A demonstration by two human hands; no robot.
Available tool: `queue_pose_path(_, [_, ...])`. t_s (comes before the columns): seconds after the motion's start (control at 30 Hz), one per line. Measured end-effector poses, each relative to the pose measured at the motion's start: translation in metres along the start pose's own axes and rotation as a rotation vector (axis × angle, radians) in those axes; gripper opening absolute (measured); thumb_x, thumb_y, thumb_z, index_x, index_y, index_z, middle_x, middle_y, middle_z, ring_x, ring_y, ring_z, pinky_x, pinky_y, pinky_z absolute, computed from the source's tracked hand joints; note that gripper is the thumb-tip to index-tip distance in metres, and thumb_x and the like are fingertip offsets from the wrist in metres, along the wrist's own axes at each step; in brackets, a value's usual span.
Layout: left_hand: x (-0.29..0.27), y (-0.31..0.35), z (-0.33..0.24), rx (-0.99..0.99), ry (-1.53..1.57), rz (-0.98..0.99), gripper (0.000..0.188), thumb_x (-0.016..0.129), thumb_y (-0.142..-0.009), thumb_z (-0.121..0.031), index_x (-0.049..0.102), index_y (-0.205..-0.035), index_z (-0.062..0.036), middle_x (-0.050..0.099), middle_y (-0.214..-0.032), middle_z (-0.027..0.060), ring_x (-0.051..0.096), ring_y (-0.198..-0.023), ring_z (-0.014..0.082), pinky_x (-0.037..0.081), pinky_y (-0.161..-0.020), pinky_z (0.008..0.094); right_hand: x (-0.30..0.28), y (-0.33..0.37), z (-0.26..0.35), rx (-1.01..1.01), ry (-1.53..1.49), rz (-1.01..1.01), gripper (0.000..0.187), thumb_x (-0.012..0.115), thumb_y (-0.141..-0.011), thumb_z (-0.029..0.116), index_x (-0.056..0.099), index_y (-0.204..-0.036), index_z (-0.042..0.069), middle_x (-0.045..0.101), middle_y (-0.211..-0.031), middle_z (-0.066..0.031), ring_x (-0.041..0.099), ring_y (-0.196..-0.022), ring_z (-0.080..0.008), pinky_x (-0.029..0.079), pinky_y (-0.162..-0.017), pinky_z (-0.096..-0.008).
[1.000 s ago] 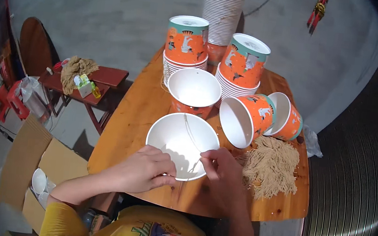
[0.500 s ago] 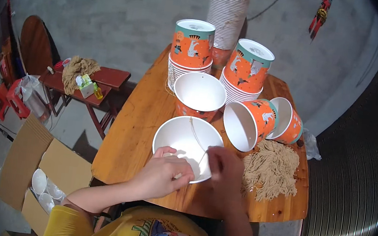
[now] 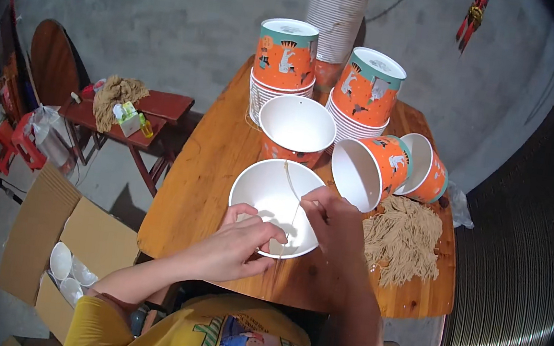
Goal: Bundling stacks of paper cups using rubber bands.
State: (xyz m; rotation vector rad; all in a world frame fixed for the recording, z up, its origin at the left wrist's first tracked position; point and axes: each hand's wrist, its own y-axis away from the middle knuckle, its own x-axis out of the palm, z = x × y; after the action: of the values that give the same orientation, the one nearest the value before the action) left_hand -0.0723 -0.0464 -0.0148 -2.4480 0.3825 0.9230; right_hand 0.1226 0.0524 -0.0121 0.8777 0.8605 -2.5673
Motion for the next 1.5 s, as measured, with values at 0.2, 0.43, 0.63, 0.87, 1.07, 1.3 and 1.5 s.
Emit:
queue_pose_path(0.2, [-0.001, 0.0, 0.004, 0.197, -0.143, 0.031, 0.022, 0.065, -0.08, -0.011, 0.055, -0.099, -0.0105, 0.051, -0.083, 0.0038, 0.054, -0.087, 0.0201, 0.027, -0.096, 0.0417, 0.002, -0.01, 0.013, -0.013, 0.288, 0.208, 0.013, 0.062, -0.086, 0.022, 0.062, -0.087, 0.009, 0.061, -0.067, -0.0151, 0.063, -0.064, -0.0316, 0.048, -0.057, -0.0398])
queue_pose_path(0.43, [-0.01, 0.0, 0.009, 0.224, -0.18, -0.095, 0.011, 0.065, -0.084, -0.017, 0.062, -0.094, -0.0127, 0.047, -0.083, 0.0034, 0.049, -0.085, 0.0209, 0.029, -0.091, 0.0389, -0.003, -0.016, -0.013, -0.029, 0.037, 0.483, 0.018, 0.059, -0.09, 0.025, 0.066, -0.099, 0.012, 0.062, -0.069, -0.008, 0.062, -0.066, -0.0179, 0.048, -0.061, -0.031])
queue_pose_path(0.63, [-0.062, -0.011, 0.014, -0.18, 0.429, -0.259, 0.013, 0.059, -0.091, -0.016, 0.062, -0.096, -0.0046, 0.054, -0.087, 0.0014, 0.053, -0.085, 0.0144, 0.043, -0.077, 0.0276, -0.018, -0.003, -0.012, 0.356, -0.603, 0.611, 0.029, 0.052, -0.094, 0.025, 0.061, -0.108, 0.002, 0.058, -0.08, -0.0021, 0.056, -0.074, -0.0128, 0.044, -0.066, -0.0266])
queue_pose_path(0.87, [-0.129, -0.048, 0.048, -0.474, 1.341, -0.278, 0.024, 0.054, -0.094, -0.017, 0.059, -0.108, 0.0021, 0.066, -0.098, 0.0087, 0.065, -0.084, 0.0159, 0.055, -0.075, 0.0283, 0.002, -0.019, -0.009, 0.35, -0.801, 0.469, 0.034, 0.045, -0.095, 0.029, 0.06, -0.115, 0.006, 0.065, -0.103, -0.0056, 0.06, -0.092, -0.0151, 0.048, -0.078, -0.029])
queue_pose_path(1.07, [-0.155, -0.065, 0.082, -0.259, 1.497, -0.277, 0.028, 0.051, -0.095, -0.017, 0.056, -0.113, 0.0033, 0.064, -0.105, 0.0126, 0.065, -0.088, 0.0212, 0.055, -0.083, 0.0331, 0.008, -0.079, 0.012, 0.292, -1.258, 0.276, 0.043, 0.045, -0.099, 0.032, 0.046, -0.128, 0.0, 0.061, -0.115, -0.006, 0.061, -0.098, -0.0152, 0.049, -0.079, -0.026])
queue_pose_path(1.3, [-0.193, -0.124, 0.087, -0.17, 1.576, -0.506, 0.056, 0.055, -0.094, -0.036, 0.038, -0.137, -0.003, 0.044, -0.135, 0.018, 0.045, -0.124, 0.0254, 0.038, -0.106, 0.0456, 0.012, -0.194, -0.009, 0.145, -1.702, 0.253, 0.031, 0.052, -0.097, 0.032, 0.053, -0.121, 0.011, 0.062, -0.113, -0.0039, 0.06, -0.083, -0.0113, 0.049, -0.065, -0.0218])
queue_pose_path(1.5, [-0.209, -0.19, 0.122, -0.001, 0.504, -0.627, 0.105, 0.068, -0.081, -0.05, -0.002, -0.15, -0.0141, 0.025, -0.149, 0.0171, 0.025, -0.137, 0.0277, 0.02, -0.112, 0.0441, 0.017, -0.261, -0.006, 0.248, -1.685, -0.032, 0.033, 0.06, -0.092, 0.033, 0.054, -0.115, 0.009, 0.059, -0.105, -0.0014, 0.053, -0.075, -0.0063, 0.045, -0.059, -0.0181])
